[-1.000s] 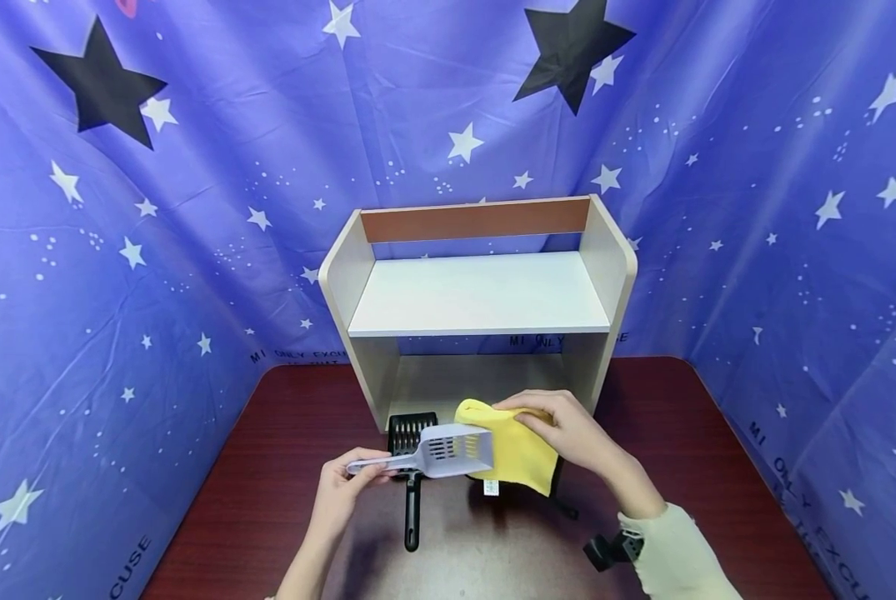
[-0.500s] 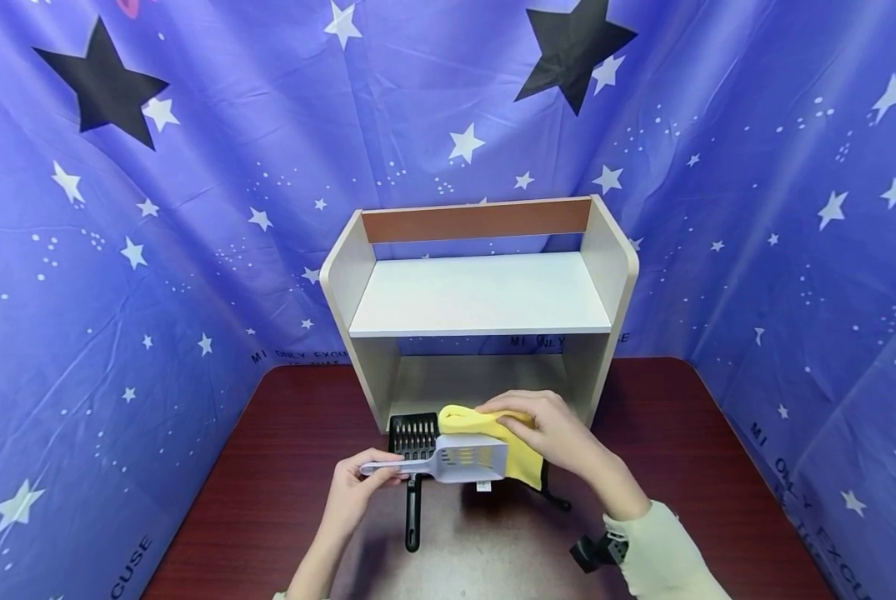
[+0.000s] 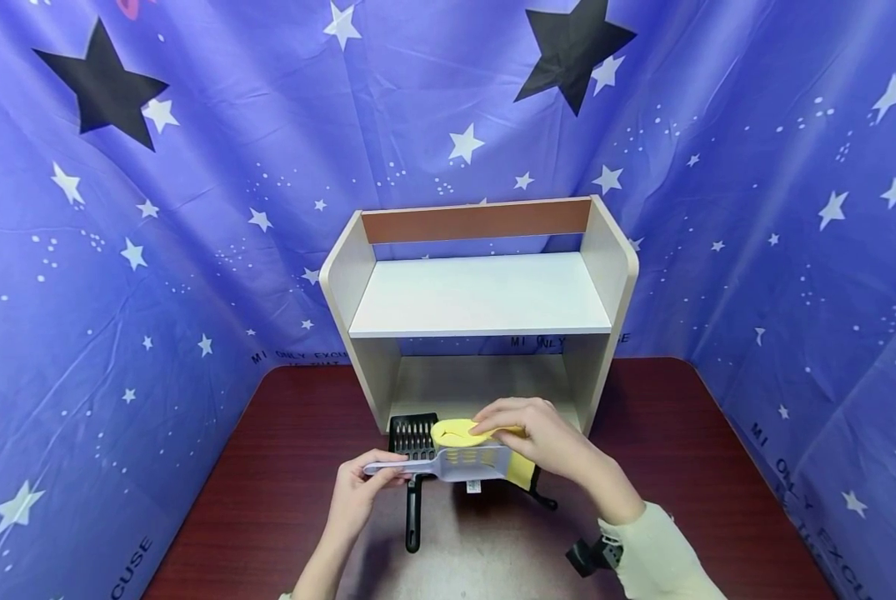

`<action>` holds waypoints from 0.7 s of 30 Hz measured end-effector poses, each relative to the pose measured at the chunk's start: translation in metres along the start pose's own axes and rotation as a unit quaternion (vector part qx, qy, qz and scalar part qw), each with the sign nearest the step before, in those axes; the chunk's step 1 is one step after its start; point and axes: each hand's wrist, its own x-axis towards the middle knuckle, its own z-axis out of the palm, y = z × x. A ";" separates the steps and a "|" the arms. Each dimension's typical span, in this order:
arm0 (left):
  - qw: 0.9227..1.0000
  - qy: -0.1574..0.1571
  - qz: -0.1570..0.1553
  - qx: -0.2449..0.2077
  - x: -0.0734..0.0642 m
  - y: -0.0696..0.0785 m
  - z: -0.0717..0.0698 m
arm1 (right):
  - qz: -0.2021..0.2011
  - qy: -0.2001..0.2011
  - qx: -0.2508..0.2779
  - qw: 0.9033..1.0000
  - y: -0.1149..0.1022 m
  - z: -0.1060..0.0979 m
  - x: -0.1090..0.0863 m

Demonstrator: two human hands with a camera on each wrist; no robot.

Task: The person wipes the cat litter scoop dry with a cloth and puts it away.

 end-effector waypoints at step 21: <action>0.998 0.061 0.002 -0.011 -0.001 0.003 -0.011 | 0.020 0.040 0.064 0.997 0.008 -0.010 -0.018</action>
